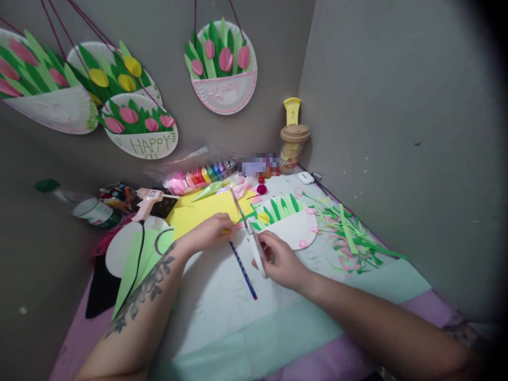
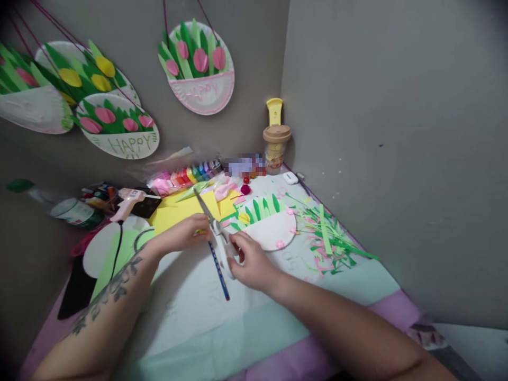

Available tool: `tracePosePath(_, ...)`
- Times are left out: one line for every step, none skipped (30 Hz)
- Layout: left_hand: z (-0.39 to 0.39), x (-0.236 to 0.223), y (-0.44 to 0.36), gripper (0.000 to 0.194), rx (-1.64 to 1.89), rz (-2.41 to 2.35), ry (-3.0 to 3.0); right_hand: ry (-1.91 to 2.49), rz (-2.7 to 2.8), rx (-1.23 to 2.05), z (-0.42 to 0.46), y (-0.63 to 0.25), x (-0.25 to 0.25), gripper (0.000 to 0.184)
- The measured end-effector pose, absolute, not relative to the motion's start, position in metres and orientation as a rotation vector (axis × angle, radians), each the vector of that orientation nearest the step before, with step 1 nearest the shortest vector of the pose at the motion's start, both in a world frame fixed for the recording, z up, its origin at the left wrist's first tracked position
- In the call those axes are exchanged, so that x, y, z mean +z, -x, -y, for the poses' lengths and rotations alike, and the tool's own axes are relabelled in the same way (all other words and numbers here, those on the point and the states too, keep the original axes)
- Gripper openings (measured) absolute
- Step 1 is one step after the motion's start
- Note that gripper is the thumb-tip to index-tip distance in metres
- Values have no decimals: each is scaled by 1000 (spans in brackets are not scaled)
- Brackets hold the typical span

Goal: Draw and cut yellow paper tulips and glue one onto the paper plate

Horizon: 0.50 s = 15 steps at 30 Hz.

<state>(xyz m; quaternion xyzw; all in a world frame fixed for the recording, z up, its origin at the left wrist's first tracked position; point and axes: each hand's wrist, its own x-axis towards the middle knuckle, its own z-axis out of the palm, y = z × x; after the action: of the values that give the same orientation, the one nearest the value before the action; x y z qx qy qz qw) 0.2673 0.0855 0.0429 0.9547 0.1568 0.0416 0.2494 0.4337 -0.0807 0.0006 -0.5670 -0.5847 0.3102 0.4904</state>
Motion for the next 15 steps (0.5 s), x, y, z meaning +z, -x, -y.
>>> tracePosePath(-87,46,-256,16,232,-467,-2562,1461,1446,699,82,-431,0,10)
tracePosePath(-87,47,-244,16,385,-532,-2530,1549,1474,662,82,-429,0,6)
tracePosePath(-85,47,-233,16,522,-599,-2506,1634,1501,640,82,-427,-1,3)
tracePosePath(-82,45,-223,15,636,-656,-2482,1709,1533,636,82,-426,-2,1)
tracePosePath(-78,43,-214,14,726,-717,-2445,1771,1570,643,82,-425,-3,5)
tracePosePath(-72,39,-207,14,778,-784,-2398,1818,1607,649,81,-424,-4,9)
tracePosePath(-64,35,-203,15,785,-842,-2346,1855,1638,651,81,-424,-4,13)
tracePosePath(-56,32,-200,15,785,-899,-2282,1881,1664,651,81,-424,-3,16)
tracePosePath(-49,28,-199,16,815,-955,-2208,1900,1683,650,80,-424,-3,17)
tracePosePath(-41,25,-199,17,843,-986,-2129,1913,1695,647,80,-424,-1,19)
tracePosePath(-35,22,-200,19,857,-996,-2044,1926,1699,644,80,-424,0,19)
tracePosePath(-30,20,-202,22,875,-1008,-1951,1938,1694,639,79,-424,2,20)
tracePosePath(-26,17,-205,25,885,-1017,-1855,1948,1686,634,79,-425,3,22)
tracePosePath(-24,15,-207,25,898,-1028,-1759,1956,1675,628,79,-426,4,24)
tracePosePath(-22,13,-210,21,919,-1044,-1660,1960,1665,622,79,-426,4,27)
